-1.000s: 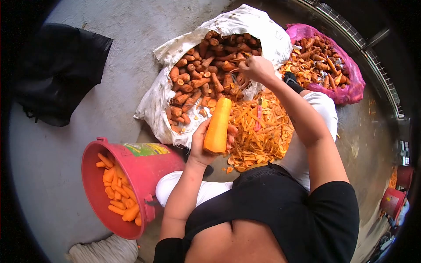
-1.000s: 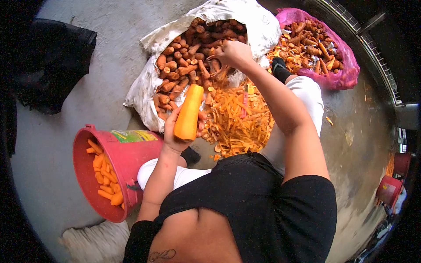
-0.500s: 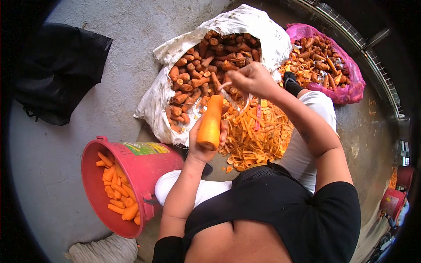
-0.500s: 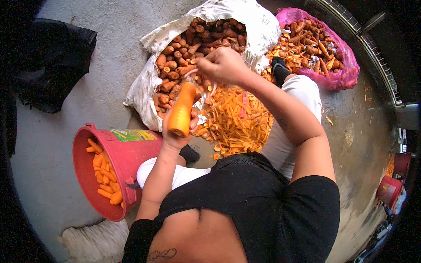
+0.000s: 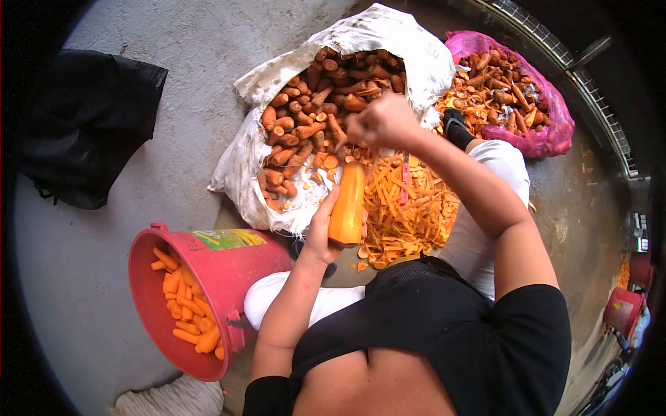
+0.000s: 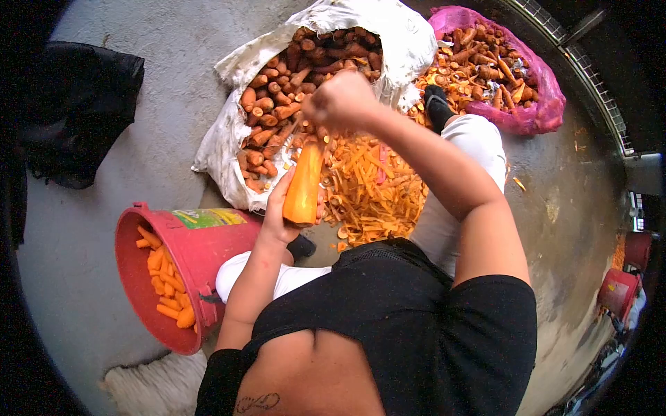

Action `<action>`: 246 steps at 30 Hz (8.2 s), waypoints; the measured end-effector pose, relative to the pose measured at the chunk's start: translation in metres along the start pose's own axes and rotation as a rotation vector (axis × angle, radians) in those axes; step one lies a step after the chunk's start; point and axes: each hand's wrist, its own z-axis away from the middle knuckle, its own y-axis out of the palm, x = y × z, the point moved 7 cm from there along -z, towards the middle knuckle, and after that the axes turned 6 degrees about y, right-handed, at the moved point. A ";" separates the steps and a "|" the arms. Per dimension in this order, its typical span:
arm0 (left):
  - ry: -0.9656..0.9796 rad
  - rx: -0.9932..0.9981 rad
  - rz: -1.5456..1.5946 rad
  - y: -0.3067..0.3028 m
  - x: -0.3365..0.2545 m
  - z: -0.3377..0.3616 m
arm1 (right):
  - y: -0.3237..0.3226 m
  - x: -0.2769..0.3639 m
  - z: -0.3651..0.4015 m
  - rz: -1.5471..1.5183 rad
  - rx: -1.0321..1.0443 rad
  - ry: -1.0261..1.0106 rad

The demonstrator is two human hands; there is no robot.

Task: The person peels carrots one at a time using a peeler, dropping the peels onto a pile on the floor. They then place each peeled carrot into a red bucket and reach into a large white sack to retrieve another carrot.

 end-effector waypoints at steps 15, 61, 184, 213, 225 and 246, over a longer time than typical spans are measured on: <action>0.043 0.045 0.307 0.012 -0.007 -0.003 | 0.009 0.006 0.013 -0.287 0.141 0.120; 0.325 -0.309 0.090 -0.032 -0.029 -0.004 | 0.240 -0.208 0.236 0.027 0.432 1.250; 0.297 -0.605 -1.532 -0.083 0.006 0.029 | 0.103 0.018 0.205 -0.512 0.292 0.381; 0.508 -0.679 -1.704 -0.072 0.002 0.037 | 0.092 0.025 0.204 -0.412 0.348 0.411; 0.462 -0.684 -1.633 -0.073 0.007 0.034 | 0.095 0.023 0.202 -0.519 0.332 0.446; 0.383 -0.682 -1.618 -0.073 0.009 0.038 | 0.099 0.022 0.202 -0.525 0.351 0.436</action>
